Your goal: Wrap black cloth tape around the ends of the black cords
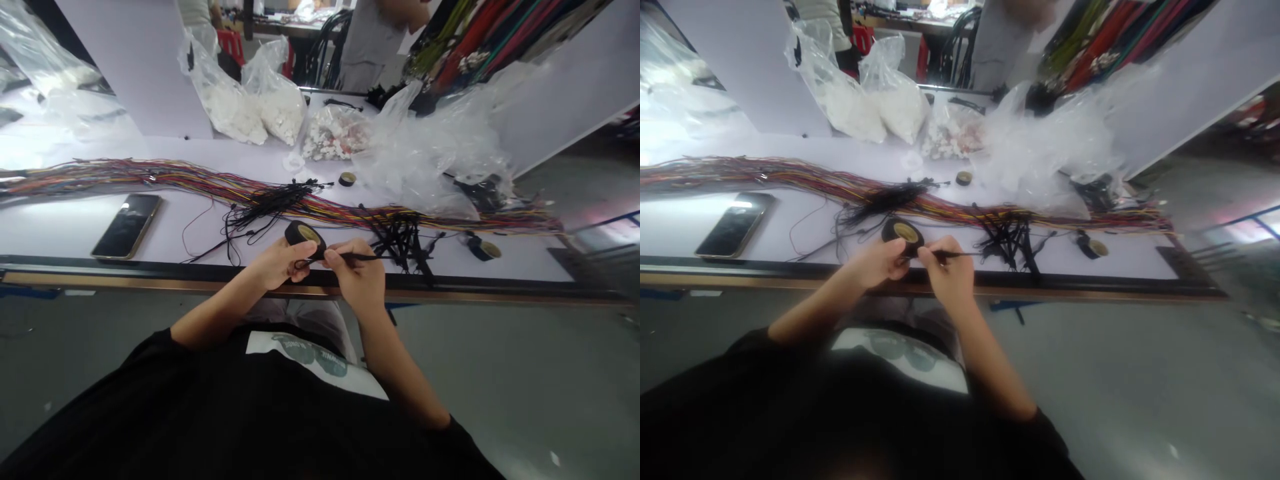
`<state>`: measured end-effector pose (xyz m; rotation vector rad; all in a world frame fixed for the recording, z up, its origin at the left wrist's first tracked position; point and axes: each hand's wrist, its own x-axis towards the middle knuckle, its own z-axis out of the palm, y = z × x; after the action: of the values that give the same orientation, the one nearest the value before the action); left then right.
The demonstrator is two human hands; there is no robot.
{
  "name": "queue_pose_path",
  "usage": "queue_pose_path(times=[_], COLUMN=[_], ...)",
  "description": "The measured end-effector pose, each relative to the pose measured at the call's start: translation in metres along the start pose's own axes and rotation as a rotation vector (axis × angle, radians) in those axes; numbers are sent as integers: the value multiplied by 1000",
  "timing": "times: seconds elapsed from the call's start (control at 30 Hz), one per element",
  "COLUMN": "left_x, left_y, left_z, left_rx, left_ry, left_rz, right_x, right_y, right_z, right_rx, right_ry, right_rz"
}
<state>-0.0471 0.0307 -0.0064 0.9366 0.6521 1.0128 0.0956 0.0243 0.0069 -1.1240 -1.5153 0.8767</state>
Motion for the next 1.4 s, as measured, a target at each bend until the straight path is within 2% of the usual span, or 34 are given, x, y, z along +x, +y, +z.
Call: queue_pose_path(times=[0.07, 0.13, 0.2, 0.27, 0.3, 0.33, 0.4, 0.47, 0.5, 0.63, 0.8, 0.9, 0.97, 1.1, 1.27, 1.33, 1.4], left_x=[-5, -14, -23, -26, -26, -24, -17, -9, -6, -2, -7, -12, -16, -22, -23, -21, -16], left_y=[1, 3, 4, 4, 3, 2, -2, -5, -7, -8, -5, -2, -1, -1, -4, -6, -9], left_z=[2, 3, 1, -2, -4, -5, -4, -2, 0, 4, 6, 8, 9, 9, 9, 4, -3], left_rx=[97, 320, 594, 771, 805, 814, 817, 857, 890, 984, 1024, 954, 812, 426, 190, 103, -1], left_ry=[61, 96, 32, -86, -106, -78, 79, 225, 259, 316, 352, 360, 360, 338, 320, 285, 185], left_rz=[83, 211, 319, 347, 334, 324, 338, 397, 431, 506, 480, 468, 434, 296, 157, 71, -40], right_x=[2, 6, 9, 11, 11, 11, 10, 8, 7, 1, -5, -4, -4, -7, -10, -10, -9], right_y=[5, 9, 10, 7, 5, 2, -2, -4, -5, -5, 0, 4, 6, 9, 10, 10, 9], right_z=[0, -2, -6, -9, -11, -12, -13, -12, -12, -9, 0, 3, 3, 4, 7, 6, 5], right_rx=[56, 85, 49, -21, -49, -62, -63, -57, -58, -90, -16, -21, -35, -23, -25, -47, -63], right_ry=[52, 119, 144, 102, 73, 48, 26, 30, 37, 56, -69, -11, 43, 63, 96, 99, 94], right_rz=[93, 145, 139, 97, 67, 34, -37, -107, -128, -77, 38, -9, -45, -50, -56, -55, -63])
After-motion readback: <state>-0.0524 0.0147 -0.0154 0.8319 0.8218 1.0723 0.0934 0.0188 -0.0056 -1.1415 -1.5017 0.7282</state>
